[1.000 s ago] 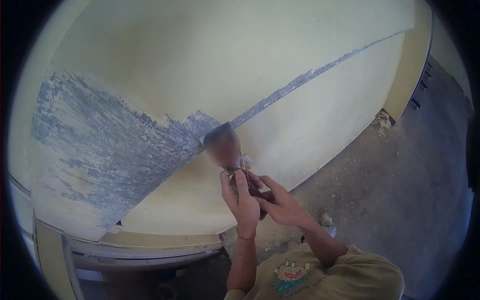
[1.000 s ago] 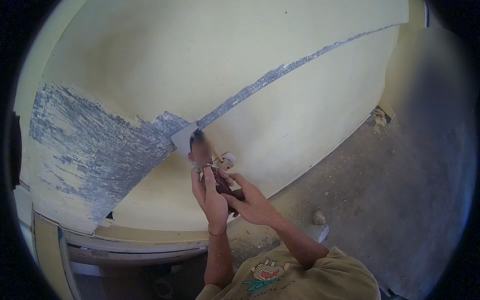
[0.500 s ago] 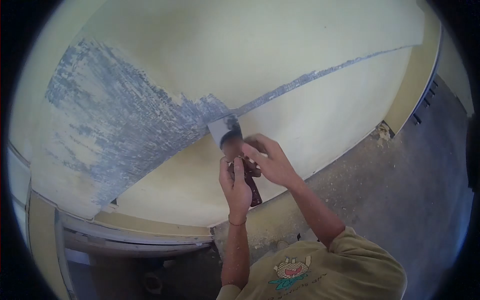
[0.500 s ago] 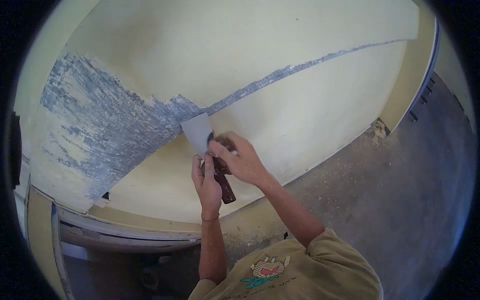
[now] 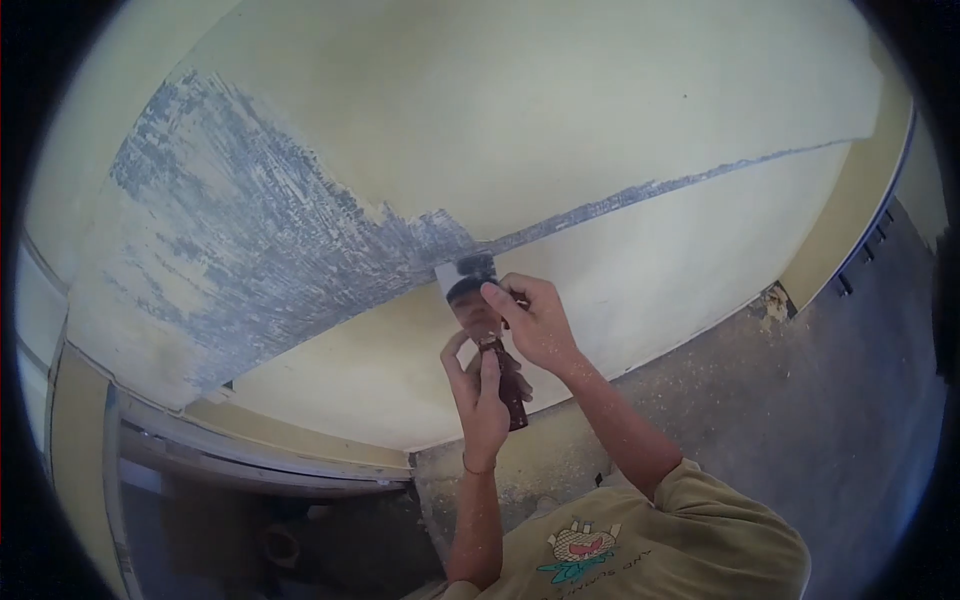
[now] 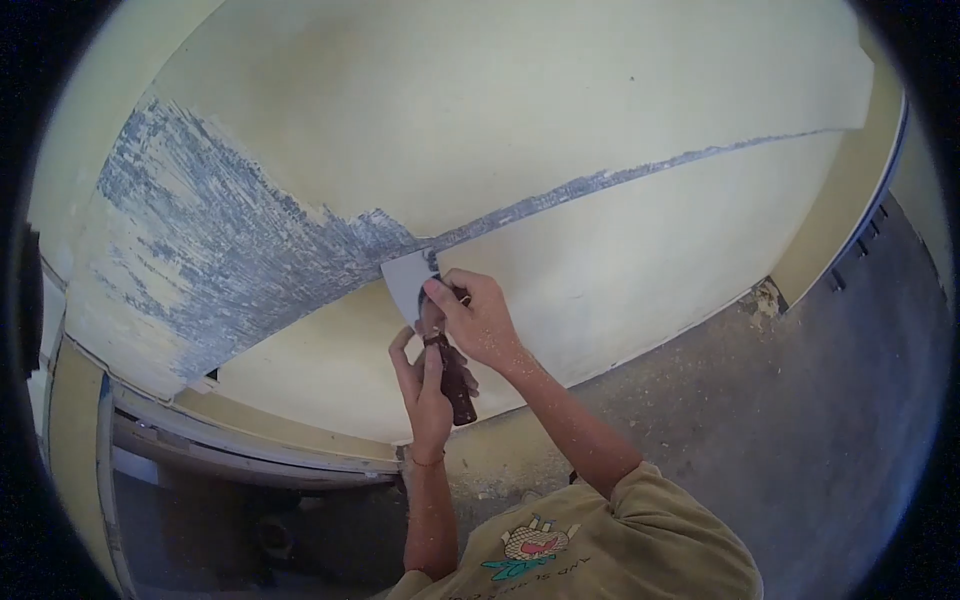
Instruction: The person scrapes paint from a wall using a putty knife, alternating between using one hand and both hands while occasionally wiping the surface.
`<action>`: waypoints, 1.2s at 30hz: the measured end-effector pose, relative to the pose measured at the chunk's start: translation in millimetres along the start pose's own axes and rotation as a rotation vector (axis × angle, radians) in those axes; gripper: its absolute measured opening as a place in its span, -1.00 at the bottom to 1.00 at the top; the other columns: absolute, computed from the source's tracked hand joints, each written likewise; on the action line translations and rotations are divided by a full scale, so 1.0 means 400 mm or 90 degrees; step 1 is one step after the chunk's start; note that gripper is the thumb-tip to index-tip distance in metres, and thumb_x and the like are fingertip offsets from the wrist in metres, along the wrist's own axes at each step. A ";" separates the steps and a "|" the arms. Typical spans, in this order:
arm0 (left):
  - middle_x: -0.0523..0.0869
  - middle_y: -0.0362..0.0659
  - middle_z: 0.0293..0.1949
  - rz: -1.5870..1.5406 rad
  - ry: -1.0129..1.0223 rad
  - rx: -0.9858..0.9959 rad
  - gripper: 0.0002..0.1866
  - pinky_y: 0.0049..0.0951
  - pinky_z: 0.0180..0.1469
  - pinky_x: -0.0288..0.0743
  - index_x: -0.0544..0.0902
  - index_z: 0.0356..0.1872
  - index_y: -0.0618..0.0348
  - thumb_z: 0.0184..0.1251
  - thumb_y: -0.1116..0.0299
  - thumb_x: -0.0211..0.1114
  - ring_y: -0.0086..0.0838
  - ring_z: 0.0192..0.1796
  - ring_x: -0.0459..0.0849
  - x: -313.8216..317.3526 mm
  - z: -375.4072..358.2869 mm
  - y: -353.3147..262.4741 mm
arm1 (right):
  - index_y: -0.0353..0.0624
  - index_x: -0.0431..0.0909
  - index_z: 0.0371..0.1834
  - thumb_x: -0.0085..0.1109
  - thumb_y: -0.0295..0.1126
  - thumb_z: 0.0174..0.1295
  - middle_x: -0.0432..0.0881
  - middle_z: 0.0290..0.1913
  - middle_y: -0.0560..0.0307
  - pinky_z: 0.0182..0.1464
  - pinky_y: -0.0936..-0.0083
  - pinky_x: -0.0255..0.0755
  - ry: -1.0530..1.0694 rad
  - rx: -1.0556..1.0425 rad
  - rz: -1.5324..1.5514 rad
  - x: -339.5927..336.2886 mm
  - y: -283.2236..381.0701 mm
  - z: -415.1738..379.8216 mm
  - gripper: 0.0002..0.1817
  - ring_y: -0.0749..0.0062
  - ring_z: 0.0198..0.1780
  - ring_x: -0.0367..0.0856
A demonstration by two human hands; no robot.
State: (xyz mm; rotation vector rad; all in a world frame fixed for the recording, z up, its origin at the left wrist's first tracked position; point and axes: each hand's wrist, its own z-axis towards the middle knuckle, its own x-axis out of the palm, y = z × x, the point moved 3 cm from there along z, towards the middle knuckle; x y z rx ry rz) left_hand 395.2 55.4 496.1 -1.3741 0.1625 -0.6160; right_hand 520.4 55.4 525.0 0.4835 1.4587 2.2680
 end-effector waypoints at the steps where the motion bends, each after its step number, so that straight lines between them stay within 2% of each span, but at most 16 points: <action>1: 0.59 -0.08 -0.40 -0.020 -0.010 -0.012 -0.72 -0.47 -0.55 0.48 0.36 0.17 0.17 0.64 0.24 -0.07 -0.51 -0.53 0.58 -0.001 -0.013 0.007 | -0.29 0.48 -0.50 0.17 -0.27 0.42 0.49 -0.60 0.28 -0.43 0.59 0.31 -0.023 0.002 0.033 -0.004 0.005 0.006 -0.63 0.71 -0.48 0.42; 2: 0.59 -0.08 -0.40 -0.022 -0.014 -0.011 -0.72 -0.47 -0.55 0.48 0.36 0.17 0.17 0.64 0.24 -0.07 -0.51 -0.53 0.58 -0.013 -0.025 0.025 | -0.29 0.48 -0.50 0.17 -0.27 0.42 0.49 -0.60 0.28 -0.43 0.59 0.31 -0.018 0.003 0.033 -0.002 0.000 0.011 -0.63 0.71 -0.48 0.42; 4: 0.59 -0.08 -0.42 -0.155 0.138 -0.126 -0.69 -0.47 -0.56 0.47 0.36 0.17 0.20 0.65 0.21 -0.11 -0.49 -0.54 0.58 -0.011 -0.043 0.073 | -0.36 0.52 -0.48 0.18 -0.29 0.40 0.57 -0.59 0.17 -0.42 0.56 0.36 -0.046 0.053 0.054 0.001 -0.019 0.020 -0.65 0.66 -0.51 0.45; 5: 0.57 -0.10 -0.45 -0.154 0.140 -0.139 -0.70 -0.49 -0.62 0.42 0.37 0.10 0.21 0.65 0.20 -0.13 -0.50 -0.59 0.55 0.002 -0.052 0.084 | -0.36 0.52 -0.48 0.18 -0.29 0.40 0.57 -0.59 0.17 -0.42 0.56 0.36 -0.041 0.055 0.052 -0.002 -0.023 0.026 -0.65 0.66 -0.51 0.45; 7: 0.56 -0.12 -0.46 -0.113 0.122 -0.137 -0.72 -0.50 -0.65 0.39 0.38 0.05 0.20 0.65 0.20 -0.12 -0.52 -0.63 0.52 0.007 -0.056 0.085 | -0.28 0.49 -0.51 0.13 -0.28 0.45 0.53 -0.61 0.27 -0.44 0.64 0.34 -0.031 0.055 -0.006 -0.005 -0.017 0.036 -0.63 0.70 -0.51 0.44; 9: 0.55 -0.14 -0.47 -0.073 0.104 -0.136 -0.74 -0.52 -0.68 0.35 0.38 0.00 0.20 0.65 0.20 -0.12 -0.54 -0.66 0.49 0.016 -0.055 0.087 | -0.29 0.49 -0.50 0.12 -0.28 0.46 0.56 -0.60 0.25 -0.43 0.65 0.35 -0.034 0.027 -0.050 -0.005 0.019 0.038 -0.63 0.71 -0.50 0.45; 11: 0.49 -0.23 -0.56 -0.043 0.048 -0.077 -0.75 -0.62 -0.69 0.26 0.37 -0.10 0.21 0.64 0.20 -0.09 -0.63 -0.70 0.41 0.020 -0.046 0.082 | -0.29 0.50 -0.48 0.11 -0.28 0.47 0.58 -0.58 0.23 -0.43 0.66 0.36 -0.039 -0.001 -0.094 0.006 0.028 0.040 -0.64 0.73 -0.49 0.46; 13: 0.47 -0.25 -0.59 -0.069 0.029 -0.068 -0.74 -0.63 -0.69 0.25 0.37 -0.11 0.20 0.64 0.20 -0.09 -0.64 -0.71 0.39 0.037 -0.039 0.065 | -0.33 0.48 -0.54 0.16 -0.28 0.42 0.40 -0.66 0.30 -0.52 0.57 0.19 -0.099 -0.031 0.024 0.018 0.003 0.049 -0.60 0.71 -0.56 0.29; 17: 0.46 -0.29 -0.60 -0.062 0.000 -0.052 -0.74 -0.64 -0.70 0.23 0.37 -0.16 0.18 0.64 0.19 -0.09 -0.69 -0.72 0.33 0.036 -0.027 0.058 | -0.33 0.43 -0.58 0.17 -0.29 0.42 0.39 -0.68 0.32 -0.52 0.60 0.19 -0.132 0.004 0.059 0.041 -0.042 0.050 -0.58 0.72 -0.57 0.29; 20: 0.44 -0.31 -0.61 -0.018 -0.022 -0.063 -0.75 -0.64 -0.69 0.20 0.39 -0.18 0.19 0.63 0.23 -0.10 -0.73 -0.70 0.33 0.046 -0.030 0.028 | -0.30 0.39 -0.63 0.17 -0.31 0.43 0.43 -0.68 0.32 -0.48 0.66 0.30 -0.184 -0.041 0.105 0.054 -0.022 0.059 -0.55 0.73 -0.57 0.34; 22: 0.44 -0.32 -0.61 0.012 -0.045 -0.066 -0.76 -0.64 -0.69 0.18 0.39 -0.19 0.21 0.62 0.24 -0.09 -0.74 -0.69 0.33 0.046 -0.045 0.028 | -0.25 0.38 -0.67 0.14 -0.32 0.46 0.38 -0.70 0.33 -0.45 0.61 0.39 -0.177 0.001 0.211 0.061 0.030 0.046 -0.53 0.74 -0.61 0.27; 25: 0.44 -0.33 -0.61 0.039 -0.075 -0.062 -0.76 -0.64 -0.68 0.15 0.40 -0.20 0.22 0.61 0.26 -0.08 -0.75 -0.68 0.33 0.048 -0.042 0.016 | -0.22 0.37 -0.68 0.11 -0.32 0.48 0.37 -0.71 0.30 -0.39 0.53 0.49 -0.166 -0.002 0.232 0.066 0.045 0.048 -0.52 0.72 -0.62 0.27; 29: 0.44 -0.33 -0.62 0.049 -0.080 -0.087 -0.75 -0.63 -0.67 0.17 0.40 -0.21 0.24 0.61 0.25 -0.06 -0.75 -0.67 0.34 0.046 -0.052 0.008 | -0.24 0.38 -0.68 0.11 -0.33 0.47 0.37 -0.71 0.30 -0.36 0.50 0.52 -0.157 0.020 0.229 0.066 0.029 0.045 -0.52 0.71 -0.64 0.26; 31: 0.44 -0.33 -0.63 0.061 -0.087 -0.078 -0.75 -0.63 -0.67 0.17 0.40 -0.21 0.24 0.61 0.25 -0.07 -0.75 -0.67 0.34 0.044 -0.042 0.006 | -0.14 0.33 -0.74 0.21 -0.25 0.42 0.28 -0.74 0.46 -0.67 0.69 -0.04 -0.186 -0.021 0.256 0.070 0.021 0.049 -0.48 0.84 -0.69 0.17; 36: 0.42 -0.33 -0.65 0.054 -0.089 -0.084 -0.74 -0.63 -0.66 0.18 0.42 -0.20 0.26 0.61 0.26 -0.07 -0.74 -0.67 0.34 0.049 -0.049 0.008 | -0.14 0.33 -0.75 0.23 -0.26 0.41 0.29 -0.73 0.46 -0.67 0.68 -0.02 -0.208 -0.012 0.237 0.072 0.018 0.049 -0.47 0.83 -0.69 0.17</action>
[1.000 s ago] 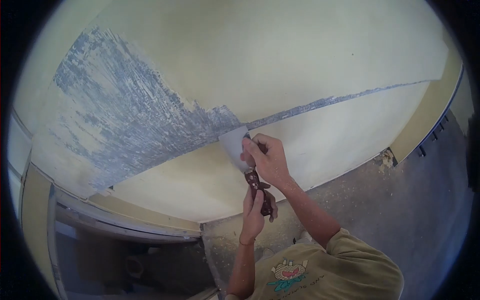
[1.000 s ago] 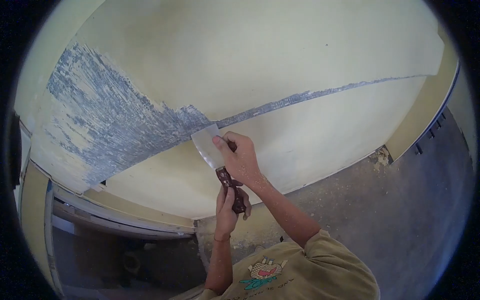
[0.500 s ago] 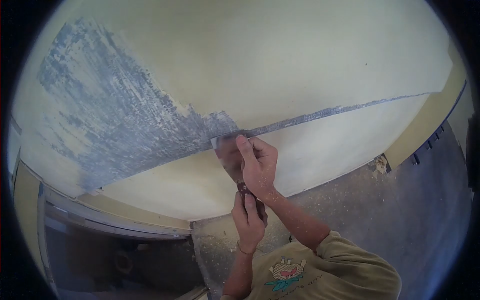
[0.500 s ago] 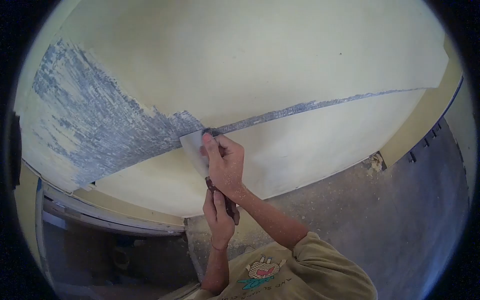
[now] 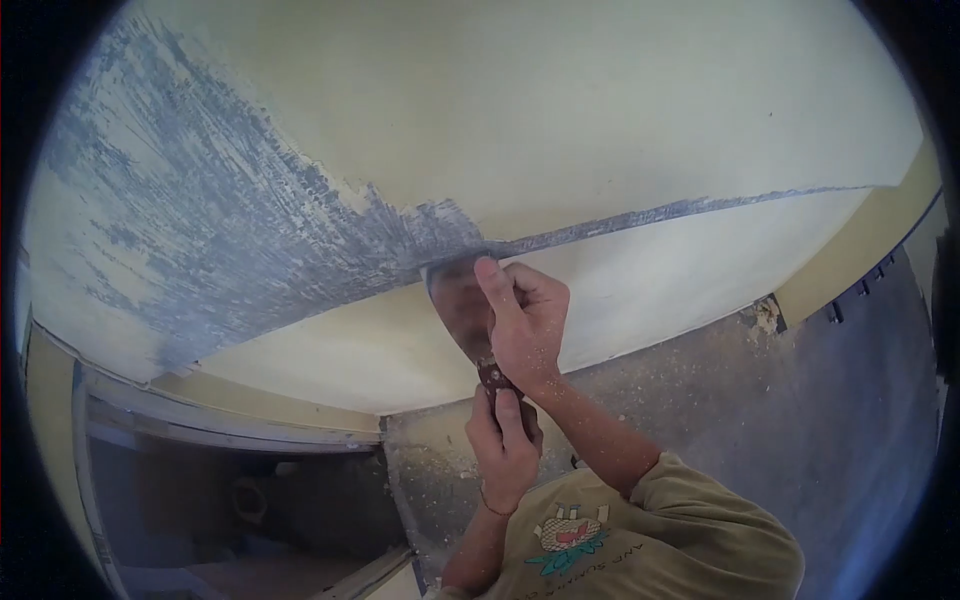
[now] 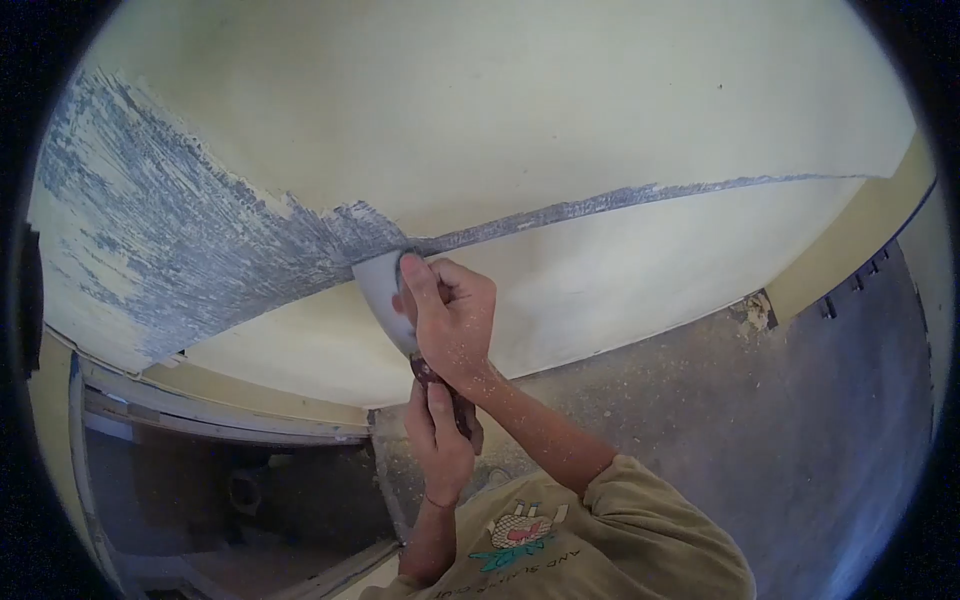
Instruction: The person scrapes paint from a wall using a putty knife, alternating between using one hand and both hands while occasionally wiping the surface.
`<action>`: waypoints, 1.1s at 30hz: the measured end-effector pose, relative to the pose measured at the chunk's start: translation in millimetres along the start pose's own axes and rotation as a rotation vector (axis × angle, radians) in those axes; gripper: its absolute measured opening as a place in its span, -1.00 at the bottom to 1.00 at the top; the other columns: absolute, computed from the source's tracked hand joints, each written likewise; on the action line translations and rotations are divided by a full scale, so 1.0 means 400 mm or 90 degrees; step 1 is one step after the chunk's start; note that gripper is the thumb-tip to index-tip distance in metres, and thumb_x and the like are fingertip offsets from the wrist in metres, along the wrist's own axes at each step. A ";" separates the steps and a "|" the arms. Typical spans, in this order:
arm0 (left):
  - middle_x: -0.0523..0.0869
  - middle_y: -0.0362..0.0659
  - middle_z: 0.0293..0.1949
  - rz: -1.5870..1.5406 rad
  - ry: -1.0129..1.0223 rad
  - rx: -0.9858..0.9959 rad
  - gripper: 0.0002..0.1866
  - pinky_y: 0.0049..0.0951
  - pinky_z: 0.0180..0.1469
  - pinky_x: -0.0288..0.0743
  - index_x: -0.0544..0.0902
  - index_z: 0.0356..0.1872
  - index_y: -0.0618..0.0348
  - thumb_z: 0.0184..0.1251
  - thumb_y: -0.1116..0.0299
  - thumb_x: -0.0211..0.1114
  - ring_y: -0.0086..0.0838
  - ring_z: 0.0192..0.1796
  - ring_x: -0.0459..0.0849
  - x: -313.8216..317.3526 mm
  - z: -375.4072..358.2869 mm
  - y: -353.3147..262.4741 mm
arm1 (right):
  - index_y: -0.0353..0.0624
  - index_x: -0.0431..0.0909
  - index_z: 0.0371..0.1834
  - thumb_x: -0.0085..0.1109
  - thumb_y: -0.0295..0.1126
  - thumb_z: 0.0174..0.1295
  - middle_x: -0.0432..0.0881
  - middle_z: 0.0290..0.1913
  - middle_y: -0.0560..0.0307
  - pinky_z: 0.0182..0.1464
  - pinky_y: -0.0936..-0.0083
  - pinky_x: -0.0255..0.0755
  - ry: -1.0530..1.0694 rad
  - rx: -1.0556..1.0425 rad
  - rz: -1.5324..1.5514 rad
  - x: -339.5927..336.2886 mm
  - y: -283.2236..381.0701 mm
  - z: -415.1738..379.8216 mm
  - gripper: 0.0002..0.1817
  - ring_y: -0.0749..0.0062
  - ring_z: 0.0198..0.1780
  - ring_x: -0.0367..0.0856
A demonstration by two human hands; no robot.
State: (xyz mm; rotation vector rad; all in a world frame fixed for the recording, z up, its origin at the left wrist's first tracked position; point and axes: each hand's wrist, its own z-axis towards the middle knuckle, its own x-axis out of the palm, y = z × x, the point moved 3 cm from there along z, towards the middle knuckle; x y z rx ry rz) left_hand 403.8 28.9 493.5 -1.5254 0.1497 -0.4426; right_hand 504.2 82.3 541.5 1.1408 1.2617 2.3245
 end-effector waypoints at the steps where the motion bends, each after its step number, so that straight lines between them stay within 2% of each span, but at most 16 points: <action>1: 0.43 -0.33 -0.65 0.003 -0.011 -0.009 -0.74 -0.63 -0.66 0.18 0.42 -0.21 0.26 0.61 0.26 -0.07 -0.74 -0.68 0.34 -0.004 -0.003 0.010 | -0.14 0.33 -0.75 0.24 -0.26 0.41 0.29 -0.73 0.46 -0.67 0.69 -0.02 -0.003 0.006 0.005 0.001 0.002 0.003 -0.47 0.83 -0.69 0.17; 4: 0.43 -0.33 -0.65 0.014 -0.017 0.002 -0.73 -0.63 -0.66 0.18 0.42 -0.21 0.26 0.61 0.25 -0.07 -0.73 -0.68 0.34 0.003 0.013 0.006 | -0.15 0.35 -0.74 0.24 -0.26 0.40 0.30 -0.73 0.45 -0.66 0.68 -0.01 0.008 -0.021 0.014 0.015 0.014 0.024 -0.48 0.83 -0.68 0.17; 8: 0.43 -0.31 -0.64 0.028 -0.038 0.004 -0.73 -0.61 -0.66 0.19 0.42 -0.22 0.27 0.61 0.25 -0.07 -0.72 -0.67 0.35 0.007 -0.002 0.011 | -0.16 0.36 -0.74 0.25 -0.27 0.39 0.31 -0.73 0.44 -0.65 0.69 -0.02 0.021 0.041 0.094 0.011 0.016 0.015 -0.49 0.82 -0.67 0.17; 10: 0.44 -0.31 -0.64 0.016 -0.030 0.010 -0.73 -0.60 -0.66 0.19 0.42 -0.23 0.27 0.60 0.25 -0.06 -0.72 -0.66 0.35 0.024 0.011 -0.006 | -0.17 0.36 -0.74 0.26 -0.25 0.39 0.32 -0.72 0.43 -0.64 0.68 -0.01 -0.001 -0.019 -0.056 0.006 0.019 0.029 -0.48 0.82 -0.65 0.17; 14: 0.44 -0.31 -0.62 0.012 -0.034 -0.037 -0.72 -0.58 -0.65 0.20 0.40 -0.26 0.27 0.60 0.25 -0.05 -0.72 -0.65 0.36 0.007 -0.020 0.006 | -0.17 0.36 -0.75 0.25 -0.24 0.40 0.33 -0.72 0.43 -0.62 0.67 -0.01 0.027 0.010 -0.020 -0.003 0.026 0.012 -0.47 0.81 -0.63 0.18; 17: 0.45 -0.31 -0.60 0.059 -0.047 0.051 -0.72 -0.60 -0.65 0.19 0.39 -0.25 0.27 0.61 0.25 -0.06 -0.74 -0.66 0.34 0.010 0.019 -0.003 | -0.17 0.35 -0.76 0.25 -0.23 0.40 0.34 -0.71 0.43 -0.62 0.67 0.00 -0.001 -0.042 -0.025 0.012 0.028 0.021 -0.46 0.81 -0.62 0.18; 20: 0.44 -0.31 -0.59 0.020 -0.031 0.020 -0.72 -0.63 -0.65 0.18 0.40 -0.24 0.25 0.61 0.24 -0.06 -0.75 -0.66 0.33 0.012 -0.004 -0.009 | -0.18 0.36 -0.75 0.25 -0.25 0.39 0.34 -0.71 0.43 -0.61 0.66 0.03 0.023 -0.019 -0.069 0.005 0.055 0.028 -0.47 0.79 -0.62 0.20; 22: 0.43 -0.31 -0.59 0.016 -0.023 0.022 -0.73 -0.64 -0.66 0.17 0.40 -0.24 0.25 0.61 0.24 -0.06 -0.75 -0.67 0.32 0.014 0.000 -0.009 | -0.27 0.42 -0.72 0.23 -0.29 0.40 0.43 -0.71 0.28 -0.59 0.60 0.30 0.016 0.032 -0.085 -0.006 0.028 0.013 -0.50 0.74 -0.64 0.36; 25: 0.41 -0.32 -0.60 0.002 -0.015 -0.003 -0.72 -0.64 -0.68 0.17 0.40 -0.24 0.23 0.62 0.22 -0.07 -0.75 -0.67 0.32 0.015 0.007 -0.031 | -0.26 0.41 -0.73 0.23 -0.27 0.40 0.42 -0.72 0.31 -0.60 0.62 0.28 0.018 0.000 -0.019 0.015 0.040 0.037 -0.49 0.72 -0.64 0.38; 28: 0.39 -0.34 -0.61 -0.004 -0.017 -0.006 -0.72 -0.64 -0.69 0.16 0.40 -0.23 0.23 0.62 0.22 -0.07 -0.74 -0.68 0.32 0.014 -0.013 -0.019 | -0.26 0.39 -0.74 0.22 -0.26 0.40 0.40 -0.74 0.28 -0.62 0.63 0.27 0.023 0.013 -0.111 -0.010 0.023 0.013 -0.47 0.68 -0.67 0.39; 31: 0.40 -0.34 -0.62 0.005 -0.020 0.000 -0.72 -0.64 -0.69 0.17 0.40 -0.23 0.23 0.62 0.22 -0.07 -0.74 -0.68 0.31 0.026 0.004 -0.039 | -0.27 0.37 -0.75 0.22 -0.26 0.40 0.39 -0.75 0.25 -0.63 0.63 0.30 0.010 -0.021 -0.094 0.016 0.053 0.038 -0.47 0.65 -0.70 0.39; 33: 0.41 -0.33 -0.62 -0.007 -0.030 0.000 -0.72 -0.64 -0.69 0.17 0.40 -0.22 0.23 0.62 0.22 -0.08 -0.74 -0.68 0.32 0.023 -0.013 -0.041 | -0.27 0.37 -0.74 0.22 -0.27 0.40 0.40 -0.75 0.24 -0.63 0.61 0.33 0.014 0.038 -0.083 0.002 0.046 0.014 -0.47 0.64 -0.71 0.38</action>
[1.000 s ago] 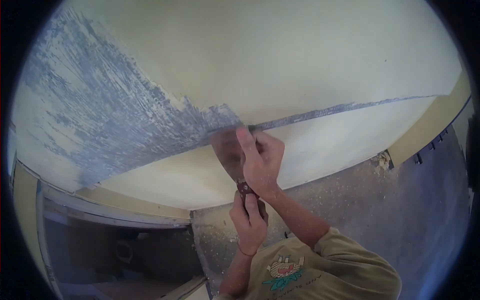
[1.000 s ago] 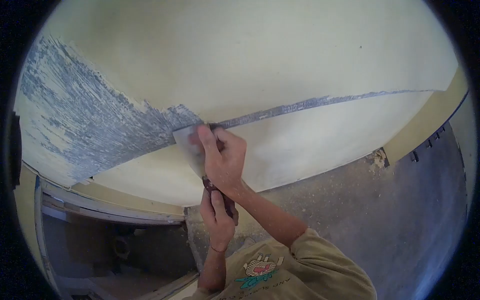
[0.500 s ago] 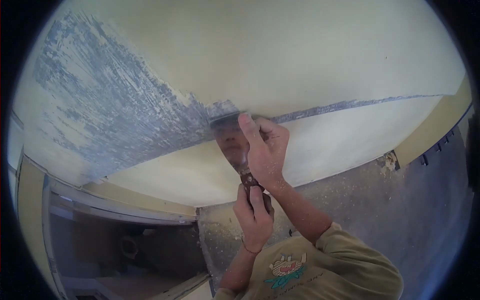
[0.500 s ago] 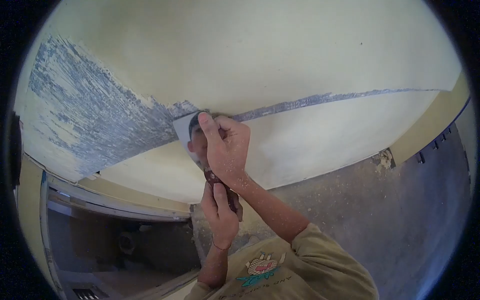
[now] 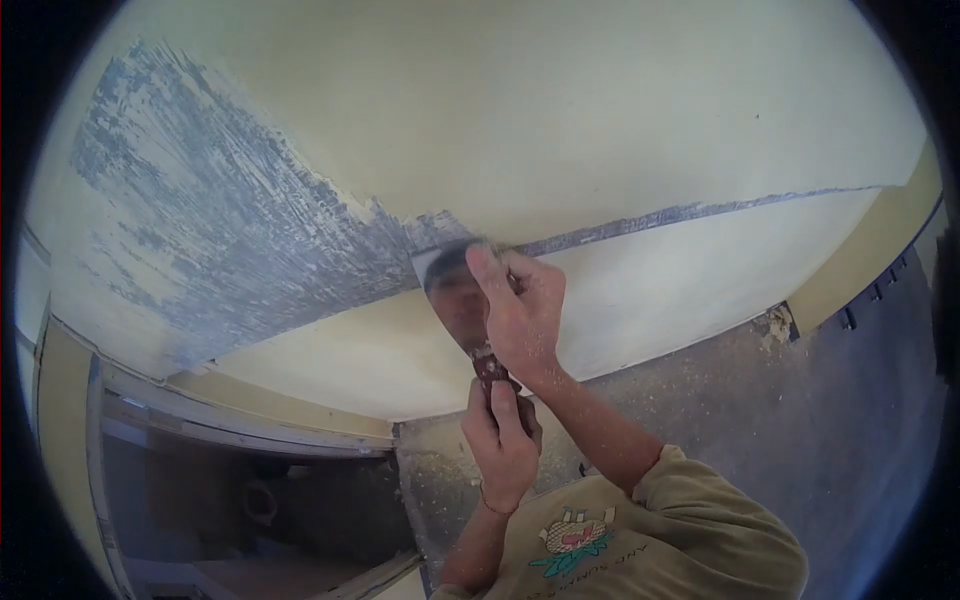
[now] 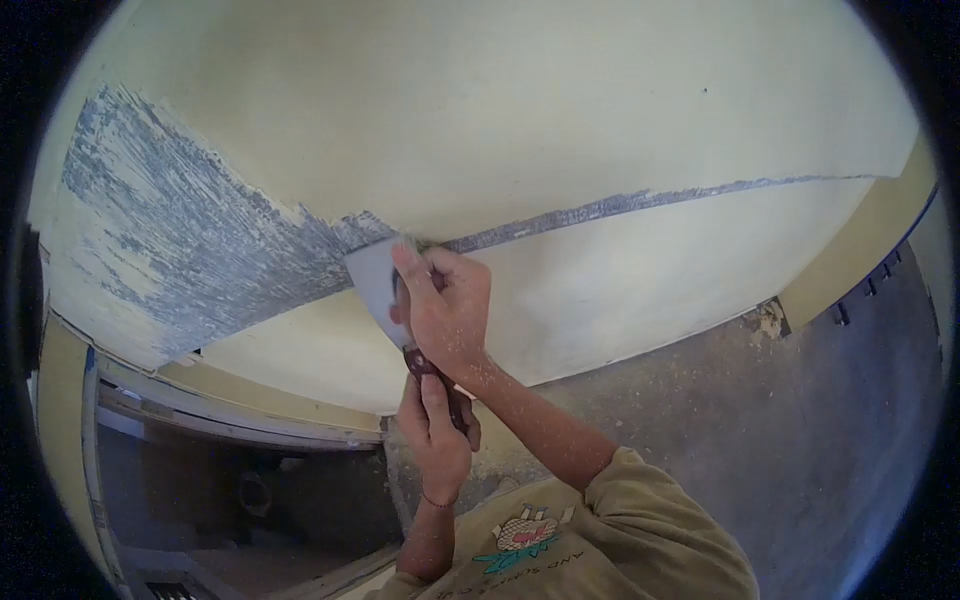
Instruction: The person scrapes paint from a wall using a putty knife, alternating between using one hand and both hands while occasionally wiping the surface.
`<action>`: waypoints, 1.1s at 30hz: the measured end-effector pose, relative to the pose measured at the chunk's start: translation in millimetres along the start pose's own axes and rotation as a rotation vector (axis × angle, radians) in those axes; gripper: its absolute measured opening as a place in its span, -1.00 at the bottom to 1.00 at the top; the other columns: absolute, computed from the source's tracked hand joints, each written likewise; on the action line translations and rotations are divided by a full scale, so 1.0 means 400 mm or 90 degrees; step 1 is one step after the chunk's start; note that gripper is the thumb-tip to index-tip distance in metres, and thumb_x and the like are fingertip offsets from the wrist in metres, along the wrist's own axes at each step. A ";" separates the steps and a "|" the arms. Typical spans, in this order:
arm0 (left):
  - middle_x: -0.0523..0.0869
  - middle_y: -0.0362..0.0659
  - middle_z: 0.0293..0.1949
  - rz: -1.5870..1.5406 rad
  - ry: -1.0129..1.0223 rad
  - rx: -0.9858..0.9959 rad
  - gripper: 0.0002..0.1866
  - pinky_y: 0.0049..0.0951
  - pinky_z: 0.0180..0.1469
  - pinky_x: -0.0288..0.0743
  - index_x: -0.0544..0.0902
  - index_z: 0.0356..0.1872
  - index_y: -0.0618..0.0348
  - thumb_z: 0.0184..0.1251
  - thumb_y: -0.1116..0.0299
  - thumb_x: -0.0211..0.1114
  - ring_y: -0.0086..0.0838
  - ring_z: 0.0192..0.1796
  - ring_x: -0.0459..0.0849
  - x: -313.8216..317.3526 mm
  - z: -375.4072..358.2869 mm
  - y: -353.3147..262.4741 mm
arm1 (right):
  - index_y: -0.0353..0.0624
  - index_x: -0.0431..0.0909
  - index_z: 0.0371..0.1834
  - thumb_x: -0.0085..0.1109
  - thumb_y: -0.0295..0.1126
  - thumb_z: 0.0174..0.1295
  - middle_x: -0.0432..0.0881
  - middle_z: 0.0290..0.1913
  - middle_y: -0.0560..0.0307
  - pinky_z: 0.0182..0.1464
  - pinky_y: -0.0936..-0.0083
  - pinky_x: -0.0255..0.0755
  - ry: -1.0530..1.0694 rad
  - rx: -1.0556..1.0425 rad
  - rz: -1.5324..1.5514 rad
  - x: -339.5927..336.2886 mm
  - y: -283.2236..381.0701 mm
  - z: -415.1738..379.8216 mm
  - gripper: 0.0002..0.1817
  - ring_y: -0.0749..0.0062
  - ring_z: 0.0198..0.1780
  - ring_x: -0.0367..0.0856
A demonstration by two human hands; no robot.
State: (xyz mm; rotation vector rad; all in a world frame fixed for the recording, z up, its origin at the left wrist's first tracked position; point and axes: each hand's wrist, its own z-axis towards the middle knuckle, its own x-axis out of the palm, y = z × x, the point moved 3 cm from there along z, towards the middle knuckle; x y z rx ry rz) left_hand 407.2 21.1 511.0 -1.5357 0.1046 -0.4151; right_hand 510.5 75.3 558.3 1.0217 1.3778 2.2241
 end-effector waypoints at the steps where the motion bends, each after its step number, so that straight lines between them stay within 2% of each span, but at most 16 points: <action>1: 0.42 -0.33 -0.61 0.010 -0.004 -0.014 -0.73 -0.64 -0.68 0.18 0.40 -0.22 0.23 0.62 0.22 -0.07 -0.74 -0.67 0.32 -0.003 -0.009 0.015 | -0.27 0.37 -0.74 0.22 -0.28 0.40 0.41 -0.75 0.22 -0.63 0.59 0.36 0.016 0.040 0.013 -0.002 0.000 0.003 -0.48 0.64 -0.72 0.37; 2: 0.43 -0.32 -0.61 0.025 -0.004 -0.023 -0.73 -0.64 -0.68 0.18 0.40 -0.22 0.23 0.62 0.22 -0.07 -0.74 -0.67 0.32 -0.004 -0.005 0.022 | -0.27 0.37 -0.74 0.22 -0.28 0.40 0.41 -0.75 0.22 -0.63 0.59 0.36 0.018 0.032 0.016 0.004 0.008 0.013 -0.48 0.64 -0.72 0.37; 5: 0.45 -0.32 -0.61 0.023 -0.015 0.041 -0.73 -0.63 -0.67 0.19 0.40 -0.22 0.23 0.62 0.21 -0.06 -0.74 -0.66 0.33 0.010 0.022 -0.007 | -0.20 0.33 -0.76 0.26 -0.23 0.38 0.31 -0.72 0.42 -0.60 0.63 0.01 0.011 -0.026 0.075 0.022 0.028 0.023 -0.46 0.79 -0.62 0.17; 6: 0.45 -0.32 -0.61 0.027 -0.019 0.030 -0.73 -0.63 -0.67 0.19 0.40 -0.22 0.23 0.62 0.21 -0.06 -0.74 -0.66 0.33 -0.001 0.004 0.000 | -0.27 0.39 -0.73 0.19 -0.31 0.42 0.43 -0.74 0.23 -0.62 0.54 0.42 0.015 -0.017 0.074 0.020 0.025 0.024 -0.50 0.65 -0.71 0.37; 8: 0.45 -0.32 -0.61 0.021 -0.009 -0.028 -0.73 -0.63 -0.67 0.19 0.41 -0.21 0.23 0.61 0.21 -0.04 -0.74 -0.66 0.34 -0.012 -0.011 0.020 | -0.27 0.39 -0.73 0.19 -0.31 0.42 0.43 -0.74 0.23 -0.61 0.54 0.42 0.020 0.008 0.032 -0.005 -0.010 -0.010 -0.50 0.65 -0.71 0.37; 12: 0.45 -0.32 -0.62 0.034 -0.035 0.012 -0.72 -0.63 -0.67 0.18 0.41 -0.22 0.23 0.61 0.21 -0.04 -0.74 -0.67 0.34 -0.014 0.008 0.022 | -0.27 0.39 -0.74 0.20 -0.29 0.41 0.43 -0.74 0.24 -0.63 0.56 0.40 0.000 -0.028 0.012 0.019 0.029 0.022 -0.48 0.65 -0.72 0.37; 15: 0.45 -0.31 -0.62 0.030 0.008 0.014 -0.72 -0.64 -0.68 0.17 0.40 -0.25 0.23 0.62 0.22 -0.05 -0.74 -0.67 0.34 -0.005 0.003 -0.006 | -0.27 0.38 -0.75 0.21 -0.27 0.41 0.42 -0.74 0.24 -0.64 0.58 0.38 0.014 -0.024 -0.046 -0.006 -0.004 0.003 -0.47 0.65 -0.71 0.38; 16: 0.44 -0.31 -0.62 0.032 -0.003 0.003 -0.72 -0.64 -0.69 0.16 0.39 -0.26 0.22 0.62 0.22 -0.06 -0.74 -0.68 0.33 -0.008 -0.001 0.009 | -0.26 0.36 -0.77 0.22 -0.23 0.40 0.41 -0.75 0.26 -0.64 0.59 0.37 0.019 -0.012 0.032 0.003 -0.005 0.000 -0.44 0.67 -0.70 0.37; 20: 0.41 -0.32 -0.64 0.012 -0.002 0.011 -0.71 -0.64 -0.71 0.14 0.37 -0.28 0.19 0.63 0.20 -0.08 -0.74 -0.70 0.30 0.008 0.017 -0.021 | -0.24 0.34 -0.78 0.23 -0.21 0.40 0.39 -0.75 0.28 -0.65 0.59 0.37 -0.009 -0.010 0.064 0.014 0.005 0.010 -0.42 0.68 -0.70 0.35; 22: 0.39 -0.33 -0.64 0.000 0.010 -0.010 -0.71 -0.64 -0.72 0.14 0.37 -0.27 0.19 0.63 0.20 -0.08 -0.74 -0.71 0.30 -0.020 0.003 0.013 | -0.26 0.34 -0.77 0.25 -0.21 0.39 0.35 -0.75 0.33 -0.63 0.60 0.26 -0.004 -0.022 -0.023 -0.003 -0.018 0.008 -0.43 0.71 -0.68 0.26; 24: 0.38 -0.33 -0.65 -0.009 0.031 -0.020 -0.71 -0.65 -0.73 0.14 0.37 -0.27 0.19 0.63 0.19 -0.08 -0.74 -0.71 0.29 -0.021 0.019 0.013 | -0.26 0.33 -0.78 0.24 -0.23 0.39 0.33 -0.74 0.35 -0.61 0.60 0.19 -0.006 -0.058 -0.024 -0.001 -0.082 0.032 -0.42 0.73 -0.65 0.24; 26: 0.38 -0.33 -0.64 -0.002 0.031 -0.002 -0.70 -0.66 -0.73 0.15 0.38 -0.27 0.18 0.63 0.18 -0.08 -0.74 -0.71 0.30 -0.012 0.024 -0.009 | -0.27 0.32 -0.79 0.23 -0.24 0.39 0.31 -0.74 0.37 -0.60 0.61 0.12 -0.017 -0.071 -0.032 0.006 -0.061 0.022 -0.42 0.74 -0.62 0.21; 28: 0.38 -0.33 -0.64 0.010 0.026 -0.012 -0.70 -0.66 -0.73 0.16 0.38 -0.27 0.17 0.63 0.18 -0.08 -0.74 -0.71 0.31 -0.021 0.012 -0.009 | -0.28 0.38 -0.71 0.20 -0.25 0.40 0.30 -0.71 0.39 -0.57 0.61 0.01 0.001 -0.032 -0.023 0.009 -0.021 0.016 -0.49 0.77 -0.57 0.19; 33: 0.41 -0.31 -0.63 0.017 0.032 -0.007 -0.70 -0.66 -0.74 0.16 0.39 -0.27 0.17 0.64 0.17 -0.09 -0.74 -0.72 0.31 -0.016 -0.002 0.005 | -0.25 0.45 -0.56 0.17 -0.28 0.42 0.36 -0.68 0.38 -0.58 0.65 0.09 0.021 0.021 0.036 -0.010 -0.052 -0.033 -0.61 0.80 -0.60 0.24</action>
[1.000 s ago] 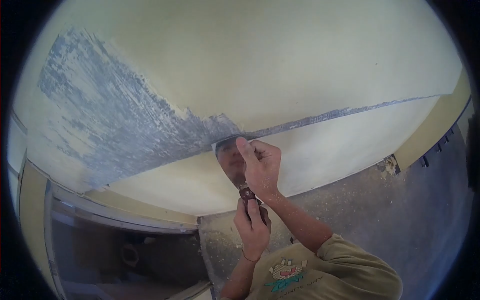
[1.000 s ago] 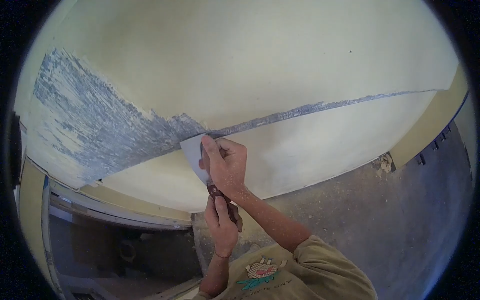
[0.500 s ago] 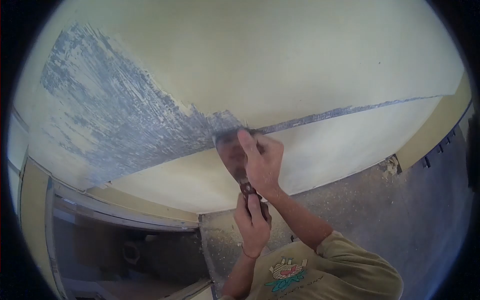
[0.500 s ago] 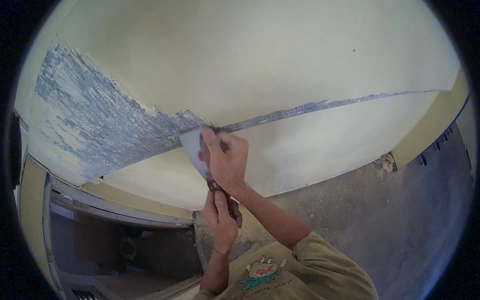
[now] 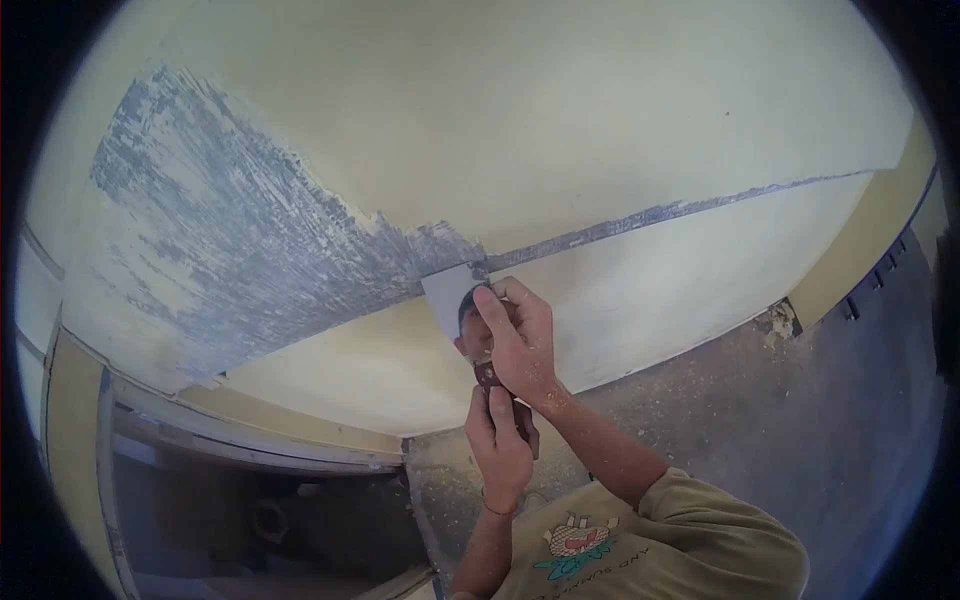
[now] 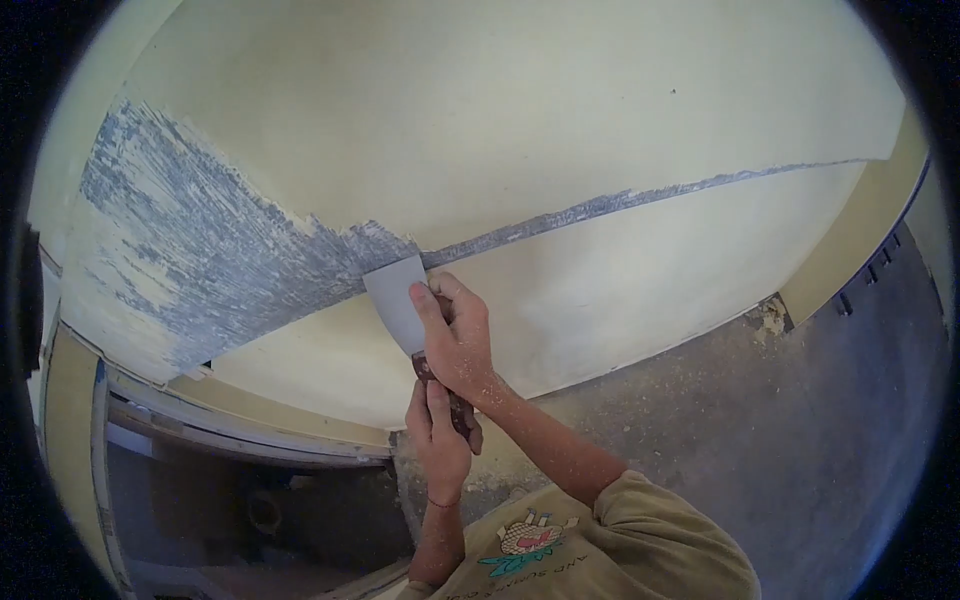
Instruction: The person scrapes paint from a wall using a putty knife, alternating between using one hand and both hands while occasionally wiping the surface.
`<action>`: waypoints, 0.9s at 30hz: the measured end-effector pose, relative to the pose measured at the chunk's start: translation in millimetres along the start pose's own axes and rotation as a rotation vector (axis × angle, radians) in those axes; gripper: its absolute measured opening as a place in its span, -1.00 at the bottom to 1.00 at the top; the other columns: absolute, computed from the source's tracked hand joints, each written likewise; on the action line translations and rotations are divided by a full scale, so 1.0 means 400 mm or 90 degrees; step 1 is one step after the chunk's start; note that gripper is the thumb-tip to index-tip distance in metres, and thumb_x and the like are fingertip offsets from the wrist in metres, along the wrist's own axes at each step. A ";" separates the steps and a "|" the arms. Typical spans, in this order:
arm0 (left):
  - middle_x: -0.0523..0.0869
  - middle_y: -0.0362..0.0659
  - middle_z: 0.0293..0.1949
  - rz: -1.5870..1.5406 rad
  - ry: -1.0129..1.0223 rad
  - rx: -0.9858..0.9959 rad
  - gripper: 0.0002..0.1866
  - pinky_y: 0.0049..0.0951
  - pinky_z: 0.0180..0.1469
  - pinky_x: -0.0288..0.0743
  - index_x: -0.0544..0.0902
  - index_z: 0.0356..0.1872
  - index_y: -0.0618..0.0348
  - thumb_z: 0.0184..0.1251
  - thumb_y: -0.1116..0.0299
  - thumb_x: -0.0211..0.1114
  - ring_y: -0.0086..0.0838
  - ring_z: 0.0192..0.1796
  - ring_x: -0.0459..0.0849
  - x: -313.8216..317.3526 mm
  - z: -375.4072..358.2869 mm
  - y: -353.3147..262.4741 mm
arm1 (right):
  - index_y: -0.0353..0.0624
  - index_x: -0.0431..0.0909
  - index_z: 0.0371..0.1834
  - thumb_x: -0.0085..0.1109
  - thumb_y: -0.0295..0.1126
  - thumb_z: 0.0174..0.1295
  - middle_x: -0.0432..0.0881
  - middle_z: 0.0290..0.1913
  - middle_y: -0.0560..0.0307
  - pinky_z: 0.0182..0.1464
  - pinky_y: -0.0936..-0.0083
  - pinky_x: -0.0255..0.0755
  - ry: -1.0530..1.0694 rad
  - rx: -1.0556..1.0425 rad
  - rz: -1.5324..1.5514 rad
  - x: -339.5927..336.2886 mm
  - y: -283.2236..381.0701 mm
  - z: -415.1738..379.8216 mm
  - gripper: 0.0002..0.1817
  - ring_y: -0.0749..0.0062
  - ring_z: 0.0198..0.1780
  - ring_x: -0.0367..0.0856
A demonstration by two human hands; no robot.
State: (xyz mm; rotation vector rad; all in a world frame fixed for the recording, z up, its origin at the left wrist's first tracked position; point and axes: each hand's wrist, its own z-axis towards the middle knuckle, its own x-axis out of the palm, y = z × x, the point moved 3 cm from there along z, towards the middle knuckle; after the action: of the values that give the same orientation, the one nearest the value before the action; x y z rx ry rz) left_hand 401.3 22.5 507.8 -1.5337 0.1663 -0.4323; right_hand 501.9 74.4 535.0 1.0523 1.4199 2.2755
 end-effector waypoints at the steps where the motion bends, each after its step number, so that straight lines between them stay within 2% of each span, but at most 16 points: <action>1: 0.41 -0.30 -0.63 -0.009 -0.007 -0.001 -0.70 -0.66 -0.74 0.17 0.39 -0.26 0.17 0.64 0.18 -0.09 -0.74 -0.72 0.31 0.001 0.000 0.007 | -0.24 0.47 -0.52 0.16 -0.29 0.43 0.38 -0.67 0.38 -0.60 0.67 0.11 0.005 0.014 0.040 -0.003 -0.003 -0.007 -0.65 0.80 -0.63 0.25; 5: 0.43 -0.30 -0.61 -0.004 -0.012 -0.017 -0.70 -0.65 -0.73 0.17 0.40 -0.22 0.18 0.64 0.17 -0.10 -0.73 -0.71 0.31 -0.013 0.001 0.016 | -0.22 0.45 -0.56 0.15 -0.32 0.43 0.39 -0.68 0.38 -0.61 0.70 0.18 0.008 -0.015 0.015 -0.001 -0.004 0.001 -0.64 0.79 -0.66 0.28; 9: 0.43 -0.30 -0.61 0.000 0.001 0.000 -0.70 -0.64 -0.73 0.16 0.40 -0.22 0.18 0.64 0.17 -0.11 -0.73 -0.72 0.31 -0.010 0.003 -0.013 | -0.22 0.43 -0.60 0.16 -0.32 0.42 0.38 -0.68 0.39 -0.63 0.69 0.11 -0.022 -0.056 0.015 0.024 0.028 0.014 -0.61 0.81 -0.65 0.25; 11: 0.42 -0.31 -0.62 0.022 0.012 -0.027 -0.70 -0.62 -0.73 0.16 0.40 -0.23 0.20 0.64 0.18 -0.10 -0.72 -0.71 0.31 -0.005 0.004 -0.054 | -0.21 0.41 -0.63 0.17 -0.32 0.42 0.36 -0.68 0.40 -0.63 0.68 0.07 -0.035 -0.065 0.009 0.022 0.035 0.020 -0.59 0.81 -0.65 0.23; 14: 0.40 -0.31 -0.64 0.031 -0.005 -0.055 -0.70 -0.62 -0.73 0.16 0.39 -0.23 0.21 0.64 0.18 -0.10 -0.72 -0.72 0.31 -0.010 -0.014 -0.029 | -0.21 0.40 -0.66 0.24 -0.32 0.39 0.35 -0.64 0.44 -0.57 0.68 0.04 -0.042 -0.138 -0.046 0.014 0.015 0.021 -0.56 0.84 -0.56 0.22; 16: 0.40 -0.31 -0.65 0.046 -0.014 -0.003 -0.70 -0.62 -0.74 0.15 0.39 -0.23 0.21 0.64 0.18 -0.10 -0.71 -0.73 0.31 -0.008 0.010 -0.018 | -0.20 0.36 -0.70 0.24 -0.31 0.39 0.31 -0.65 0.44 -0.55 0.63 0.05 -0.045 -0.030 -0.001 0.019 0.009 0.011 -0.53 0.79 -0.55 0.19; 17: 0.39 -0.31 -0.66 0.064 -0.026 0.022 -0.70 -0.61 -0.74 0.15 0.39 -0.22 0.21 0.64 0.18 -0.10 -0.70 -0.73 0.30 -0.010 0.009 -0.017 | -0.20 0.36 -0.70 0.24 -0.31 0.39 0.31 -0.65 0.44 -0.55 0.63 0.05 -0.046 -0.027 0.000 0.026 0.022 0.023 -0.53 0.79 -0.55 0.19; 20: 0.41 -0.28 -0.64 0.006 0.018 -0.033 -0.70 -0.61 -0.74 0.16 0.38 -0.21 0.21 0.64 0.17 -0.10 -0.70 -0.74 0.31 -0.011 0.005 -0.061 | -0.19 0.33 -0.71 0.23 -0.30 0.40 0.29 -0.67 0.44 -0.55 0.61 0.05 -0.038 -0.043 0.005 0.037 0.033 0.030 -0.51 0.76 -0.56 0.17; 22: 0.41 -0.28 -0.64 -0.002 0.016 -0.036 -0.71 -0.60 -0.75 0.16 0.38 -0.21 0.21 0.64 0.18 -0.10 -0.69 -0.74 0.30 -0.004 -0.014 -0.035 | -0.29 0.33 -0.69 0.22 -0.31 0.37 0.24 -0.68 0.42 -0.56 0.59 0.02 -0.049 -0.107 -0.021 0.023 0.018 0.022 -0.52 0.75 -0.55 0.13; 24: 0.41 -0.27 -0.64 -0.002 0.023 -0.034 -0.71 -0.60 -0.75 0.16 0.37 -0.21 0.20 0.64 0.18 -0.10 -0.69 -0.74 0.30 0.004 -0.003 -0.036 | -0.30 0.34 -0.69 0.23 -0.31 0.37 0.25 -0.68 0.40 -0.55 0.60 0.04 -0.042 -0.131 -0.050 0.024 0.049 0.057 -0.52 0.75 -0.55 0.15; 26: 0.40 -0.28 -0.65 -0.033 0.010 -0.029 -0.71 -0.60 -0.75 0.16 0.37 -0.24 0.20 0.64 0.19 -0.11 -0.70 -0.74 0.30 0.032 -0.015 -0.087 | -0.31 0.35 -0.69 0.23 -0.31 0.36 0.26 -0.68 0.39 -0.55 0.61 0.05 -0.037 -0.122 -0.096 0.015 0.055 0.041 -0.52 0.75 -0.55 0.16; 27: 0.40 -0.28 -0.65 -0.034 0.007 -0.032 -0.71 -0.60 -0.75 0.16 0.37 -0.24 0.20 0.64 0.19 -0.11 -0.70 -0.74 0.30 0.026 -0.018 -0.069 | -0.31 0.34 -0.69 0.23 -0.31 0.36 0.27 -0.68 0.39 -0.54 0.59 0.06 -0.040 -0.068 -0.062 0.013 0.049 0.037 -0.52 0.74 -0.54 0.16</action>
State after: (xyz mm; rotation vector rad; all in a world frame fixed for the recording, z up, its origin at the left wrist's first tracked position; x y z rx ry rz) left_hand 403.4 12.6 536.2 -1.5884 0.1460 -0.4824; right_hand 511.4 77.8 557.9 0.9906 1.2822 2.2027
